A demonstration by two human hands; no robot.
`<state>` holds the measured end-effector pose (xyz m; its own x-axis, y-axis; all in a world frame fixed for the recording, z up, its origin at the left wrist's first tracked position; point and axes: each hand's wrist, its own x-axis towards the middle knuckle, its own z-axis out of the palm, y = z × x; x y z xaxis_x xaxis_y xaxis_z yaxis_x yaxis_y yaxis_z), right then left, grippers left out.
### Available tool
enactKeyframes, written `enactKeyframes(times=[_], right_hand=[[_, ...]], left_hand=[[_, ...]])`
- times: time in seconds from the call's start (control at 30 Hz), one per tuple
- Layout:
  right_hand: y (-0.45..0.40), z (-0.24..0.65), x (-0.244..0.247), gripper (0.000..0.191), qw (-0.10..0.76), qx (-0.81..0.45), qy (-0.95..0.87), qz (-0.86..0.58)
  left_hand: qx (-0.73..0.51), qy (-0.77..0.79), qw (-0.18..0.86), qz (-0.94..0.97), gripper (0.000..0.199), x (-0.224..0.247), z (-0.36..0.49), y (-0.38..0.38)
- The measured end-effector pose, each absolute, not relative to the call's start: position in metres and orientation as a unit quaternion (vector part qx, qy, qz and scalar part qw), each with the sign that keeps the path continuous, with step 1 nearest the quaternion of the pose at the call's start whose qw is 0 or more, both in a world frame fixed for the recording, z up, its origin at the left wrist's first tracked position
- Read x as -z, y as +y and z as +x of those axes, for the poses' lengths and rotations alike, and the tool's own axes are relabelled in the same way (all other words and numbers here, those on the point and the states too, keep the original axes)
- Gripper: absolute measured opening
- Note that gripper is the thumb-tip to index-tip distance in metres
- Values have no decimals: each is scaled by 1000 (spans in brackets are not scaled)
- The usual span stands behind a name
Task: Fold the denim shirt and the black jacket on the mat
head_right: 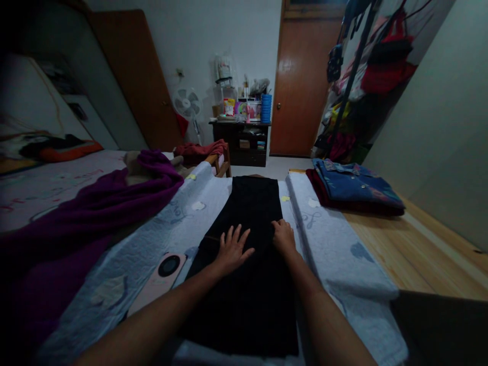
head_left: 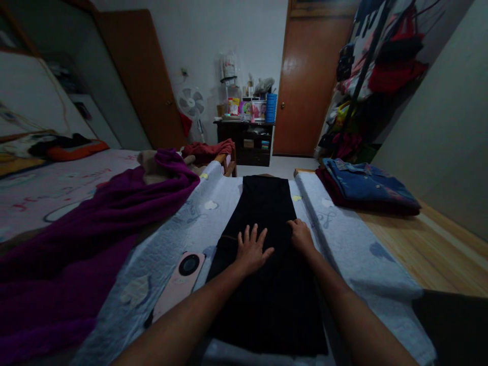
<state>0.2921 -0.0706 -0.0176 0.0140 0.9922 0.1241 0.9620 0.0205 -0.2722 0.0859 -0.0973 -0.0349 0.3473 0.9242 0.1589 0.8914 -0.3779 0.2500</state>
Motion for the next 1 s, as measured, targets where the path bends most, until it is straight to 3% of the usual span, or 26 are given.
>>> enactKeyframes(times=[0.2, 0.37, 0.6, 0.7, 0.87, 1.0], right_hand=[[-59, 311, 1, 50, 118, -159, -716, -670], [-44, 286, -20, 44, 204, -65, -709, -672], [-24, 216, 1, 62, 102, -79, -727, -674], [-23, 208, 16, 62, 78, -79, -741, -663], [-25, 209, 22, 62, 68, -80, -750, -653], [-20, 207, 15, 63, 42, -106, -744, -658]], left_hand=[[-162, 587, 67, 790, 55, 16, 63, -63], [-173, 679, 114, 704, 48, 9, 44, -24], [-123, 765, 202, 599, 50, 10, 32, 27], [-115, 759, 216, 603, 40, 16, 28, 33], [-146, 762, 161, 610, 28, 22, 27, 19], [-217, 740, 56, 635, 33, 18, 35, 12]])
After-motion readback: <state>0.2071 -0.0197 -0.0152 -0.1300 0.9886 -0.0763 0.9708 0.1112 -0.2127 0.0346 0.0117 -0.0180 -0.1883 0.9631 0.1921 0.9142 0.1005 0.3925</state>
